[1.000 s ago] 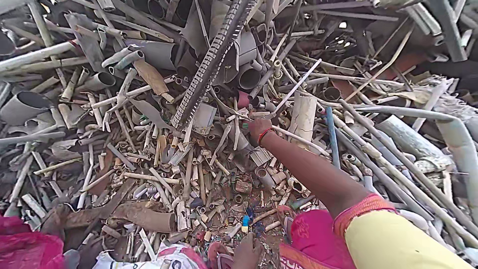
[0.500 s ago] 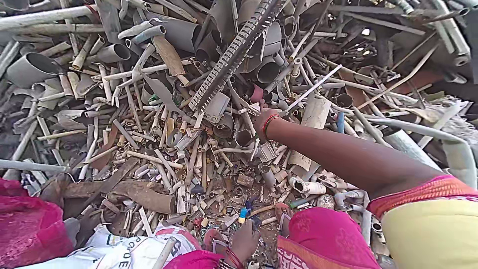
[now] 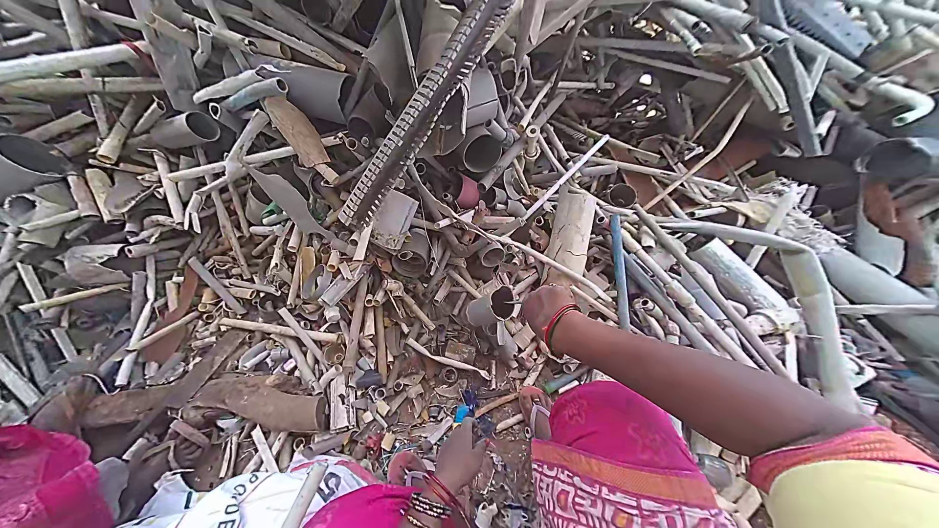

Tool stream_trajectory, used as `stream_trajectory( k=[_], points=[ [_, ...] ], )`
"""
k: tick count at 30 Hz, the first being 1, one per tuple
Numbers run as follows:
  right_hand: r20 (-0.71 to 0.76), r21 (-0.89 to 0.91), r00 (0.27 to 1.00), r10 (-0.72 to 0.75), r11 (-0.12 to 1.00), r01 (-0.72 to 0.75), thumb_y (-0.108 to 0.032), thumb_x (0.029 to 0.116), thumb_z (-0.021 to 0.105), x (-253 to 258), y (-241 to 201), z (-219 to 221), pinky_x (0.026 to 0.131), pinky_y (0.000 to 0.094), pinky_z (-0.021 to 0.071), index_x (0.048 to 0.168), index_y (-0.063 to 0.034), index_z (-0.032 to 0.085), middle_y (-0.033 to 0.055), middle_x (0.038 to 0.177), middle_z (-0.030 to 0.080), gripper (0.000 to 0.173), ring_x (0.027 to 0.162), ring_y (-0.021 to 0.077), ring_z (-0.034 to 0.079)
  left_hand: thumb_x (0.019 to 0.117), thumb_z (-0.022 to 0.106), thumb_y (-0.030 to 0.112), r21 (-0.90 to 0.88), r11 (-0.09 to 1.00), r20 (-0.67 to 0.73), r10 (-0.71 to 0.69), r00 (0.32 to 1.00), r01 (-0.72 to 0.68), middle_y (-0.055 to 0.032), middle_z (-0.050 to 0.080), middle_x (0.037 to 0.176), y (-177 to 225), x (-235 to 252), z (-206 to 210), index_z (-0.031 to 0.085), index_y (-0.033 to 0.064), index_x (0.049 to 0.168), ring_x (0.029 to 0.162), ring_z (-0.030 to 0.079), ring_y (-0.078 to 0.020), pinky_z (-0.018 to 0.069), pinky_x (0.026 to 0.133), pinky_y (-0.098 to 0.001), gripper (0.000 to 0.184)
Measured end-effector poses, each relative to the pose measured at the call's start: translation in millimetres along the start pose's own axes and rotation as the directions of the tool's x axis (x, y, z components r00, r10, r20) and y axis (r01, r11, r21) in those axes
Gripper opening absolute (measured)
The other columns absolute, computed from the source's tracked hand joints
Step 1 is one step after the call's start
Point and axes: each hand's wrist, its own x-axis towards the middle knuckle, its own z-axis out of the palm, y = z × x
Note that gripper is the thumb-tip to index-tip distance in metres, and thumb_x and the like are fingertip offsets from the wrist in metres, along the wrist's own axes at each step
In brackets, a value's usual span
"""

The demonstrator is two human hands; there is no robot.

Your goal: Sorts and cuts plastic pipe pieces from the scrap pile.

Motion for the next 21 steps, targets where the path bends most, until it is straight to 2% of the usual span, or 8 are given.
stream_trajectory(
  k=[5,8,10,13,14,16,18,21],
  points=[
    [0.047,0.076,0.993,0.112,0.990,-0.116,-0.014,0.1030,0.057,42,74,29,0.096,0.0647,0.0460,0.122,0.0114,0.062,0.0315,0.132,0.059,0.033,0.126,0.0464,0.057,0.1076,0.053,0.025,0.000,1.000,-0.036,0.023,0.999,-0.023,-0.0262,0.063,0.128,0,1,-1,0.041,-0.0019,0.150,0.121,0.062,-0.0400,0.0451,0.107,-0.0548,0.051],
    [0.088,0.315,0.991,0.105,0.941,-0.128,-0.027,0.1045,0.057,79,124,74,0.101,0.0634,0.0436,0.122,0.0114,0.062,0.0320,0.129,0.061,0.042,0.124,0.0447,0.059,0.1077,0.053,0.026,-0.005,1.000,-0.046,0.013,0.999,-0.013,-0.0261,0.064,0.126,0,0,0,0.042,-0.0015,0.149,0.119,0.063,-0.0397,0.0457,0.105,-0.0553,0.050],
    [0.124,0.533,0.990,0.064,0.838,-0.121,-0.035,0.1073,0.054,98,147,115,0.097,0.0550,0.0466,0.127,0.0083,0.061,0.0289,0.120,0.064,0.048,0.108,0.0377,0.063,0.1079,0.052,0.025,0.001,1.000,-0.037,0.010,0.999,-0.010,-0.0257,0.064,0.126,1,0,2,0.041,-0.0013,0.149,0.119,0.063,-0.0391,0.0457,0.105,-0.0551,0.050],
    [0.116,0.730,0.993,-0.025,0.680,-0.068,-0.041,0.1059,0.057,112,157,168,0.072,0.0367,0.0460,0.127,0.0015,0.062,0.0144,0.093,0.063,0.048,0.072,0.0175,0.052,0.1077,0.053,0.025,0.014,1.000,-0.032,0.000,1.000,0.001,-0.0247,0.064,0.127,-1,2,3,0.041,-0.0012,0.150,0.119,0.063,-0.0383,0.0456,0.106,-0.0544,0.051],
    [0.115,0.739,0.992,-0.047,0.672,-0.054,-0.041,0.1056,0.058,113,151,177,0.072,0.0361,0.0460,0.129,0.0012,0.061,0.0139,0.093,0.063,0.048,0.071,0.0172,0.052,0.1077,0.053,0.025,0.018,1.000,-0.030,-0.006,1.000,0.006,-0.0249,0.064,0.127,-2,3,4,0.041,-0.0014,0.149,0.120,0.062,-0.0385,0.0451,0.107,-0.0542,0.051],
    [0.122,0.662,0.989,-0.080,0.749,-0.022,-0.039,0.1059,0.058,116,132,185,0.090,0.0481,0.0493,0.132,0.0057,0.060,0.0245,0.109,0.067,0.051,0.093,0.0316,0.064,0.1076,0.053,0.025,0.031,0.999,-0.029,-0.019,0.999,0.020,-0.0256,0.064,0.128,-3,4,5,0.041,-0.0021,0.149,0.121,0.062,-0.0387,0.0440,0.108,-0.0539,0.051],
    [0.145,0.582,0.984,-0.106,0.814,0.002,-0.039,0.1065,0.056,121,111,182,0.107,0.0589,0.0416,0.129,0.0108,0.060,0.0330,0.126,0.062,0.055,0.120,0.0446,0.060,0.1076,0.054,0.025,0.042,0.999,-0.038,-0.032,0.999,0.033,-0.0262,0.063,0.129,-4,5,5,0.041,-0.0023,0.150,0.122,0.061,-0.0396,0.0438,0.108,-0.0542,0.052],
    [0.023,0.667,0.985,-0.174,0.736,0.114,-0.040,0.1039,0.061,132,103,197,0.106,0.0590,0.0412,0.126,0.0097,0.063,0.0331,0.125,0.062,0.054,0.120,0.0450,0.060,0.1072,0.054,0.023,-0.015,0.998,-0.071,-0.057,0.996,0.057,-0.0263,0.064,0.129,-12,7,5,0.042,-0.0017,0.149,0.120,0.062,-0.0392,0.0452,0.106,-0.0540,0.050]
  ],
)
